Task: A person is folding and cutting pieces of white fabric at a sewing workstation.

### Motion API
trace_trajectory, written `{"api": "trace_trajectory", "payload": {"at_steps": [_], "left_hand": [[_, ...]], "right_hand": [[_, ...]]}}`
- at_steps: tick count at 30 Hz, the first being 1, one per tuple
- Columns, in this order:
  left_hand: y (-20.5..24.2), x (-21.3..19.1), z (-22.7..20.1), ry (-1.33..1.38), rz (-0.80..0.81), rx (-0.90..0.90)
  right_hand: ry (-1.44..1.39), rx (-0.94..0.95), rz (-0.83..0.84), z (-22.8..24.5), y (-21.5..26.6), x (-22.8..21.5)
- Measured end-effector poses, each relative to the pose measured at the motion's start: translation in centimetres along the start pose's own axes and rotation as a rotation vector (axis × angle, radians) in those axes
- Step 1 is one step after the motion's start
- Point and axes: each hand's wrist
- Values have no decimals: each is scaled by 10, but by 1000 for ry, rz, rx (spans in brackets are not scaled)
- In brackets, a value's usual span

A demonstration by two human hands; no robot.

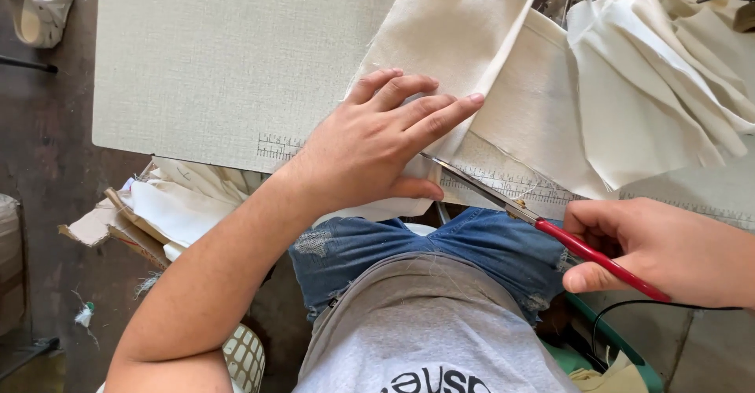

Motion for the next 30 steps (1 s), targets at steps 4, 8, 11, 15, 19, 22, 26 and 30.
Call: {"api": "trace_trajectory", "payload": {"at_steps": [4, 8, 11, 15, 19, 22, 26, 30], "left_hand": [[0, 0, 2, 31, 4, 7], [-5, 3, 4, 54, 27, 26], [-6, 2, 5, 79, 20, 29], [-9, 3, 2, 71, 113, -81], [-19, 14, 0, 21, 252, -574], [-27, 13, 0, -130, 192, -622], [-22, 3, 10, -12, 217, -727], [21, -8, 17, -395, 60, -714]], "right_hand": [[53, 45, -9, -11, -2, -9], [26, 21, -13, -9, 0, -13], [63, 54, -6, 2, 6, -10], [-22, 24, -57, -7, 8, -1], [-107, -4, -106, -15, 9, 7], [-367, 33, 86, 11, 31, 38], [-409, -13, 81, -27, 15, 41], [-635, -7, -197, -102, -10, 12]]}}
Point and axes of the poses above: each hand's wrist, its own y-axis away from the middle knuckle, its own x-axis out of the palm, z = x × y, and after that the axes turned 15 degrees about -y, right-handed
